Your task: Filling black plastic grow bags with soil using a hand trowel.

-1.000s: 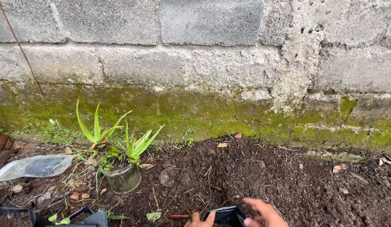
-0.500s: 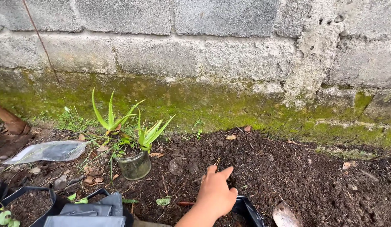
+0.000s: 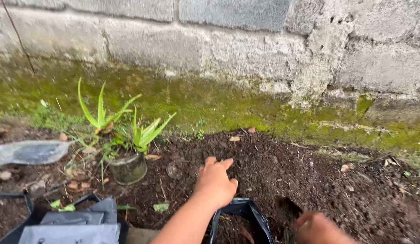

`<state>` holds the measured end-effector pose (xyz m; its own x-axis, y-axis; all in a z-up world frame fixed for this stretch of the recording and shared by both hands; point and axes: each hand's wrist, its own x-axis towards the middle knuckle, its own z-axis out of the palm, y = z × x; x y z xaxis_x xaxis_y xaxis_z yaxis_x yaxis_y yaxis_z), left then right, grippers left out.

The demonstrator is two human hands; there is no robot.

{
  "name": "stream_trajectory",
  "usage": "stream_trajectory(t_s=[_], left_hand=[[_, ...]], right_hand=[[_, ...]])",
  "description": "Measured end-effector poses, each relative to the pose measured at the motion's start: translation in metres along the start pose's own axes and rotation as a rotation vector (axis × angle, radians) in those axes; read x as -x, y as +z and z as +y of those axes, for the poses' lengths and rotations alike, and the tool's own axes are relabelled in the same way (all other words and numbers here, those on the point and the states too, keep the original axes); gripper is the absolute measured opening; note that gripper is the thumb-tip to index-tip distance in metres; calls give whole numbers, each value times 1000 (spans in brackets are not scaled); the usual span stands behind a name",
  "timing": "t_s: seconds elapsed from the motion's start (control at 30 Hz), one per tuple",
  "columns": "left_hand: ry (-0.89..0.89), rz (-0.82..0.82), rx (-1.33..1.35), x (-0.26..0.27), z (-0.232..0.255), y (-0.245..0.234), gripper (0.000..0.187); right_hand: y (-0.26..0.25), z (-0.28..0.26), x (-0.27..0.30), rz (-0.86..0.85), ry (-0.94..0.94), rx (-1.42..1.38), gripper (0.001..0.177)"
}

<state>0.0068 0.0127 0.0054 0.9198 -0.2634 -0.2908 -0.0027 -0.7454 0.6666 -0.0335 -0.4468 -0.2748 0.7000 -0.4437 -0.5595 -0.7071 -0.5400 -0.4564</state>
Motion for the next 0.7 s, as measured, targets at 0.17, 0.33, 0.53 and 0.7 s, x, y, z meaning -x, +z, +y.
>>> stream_trajectory(t_s=[0.17,0.33,0.53,0.7], left_hand=[[34,29,-13,-16,-9,5,65],[33,42,-17,-20,-9,4,65],[25,57,-8,-19,-3,2,64],[51,89,-4,-28,-14,12,46]], right_hand=[[-93,-130,195,-109,150,-562,46],[-109,-115,185,39,32,-395,53],[-87,-98,142,-13,-4,-93,45],[-66,-103,128,-131,87,-176,32]])
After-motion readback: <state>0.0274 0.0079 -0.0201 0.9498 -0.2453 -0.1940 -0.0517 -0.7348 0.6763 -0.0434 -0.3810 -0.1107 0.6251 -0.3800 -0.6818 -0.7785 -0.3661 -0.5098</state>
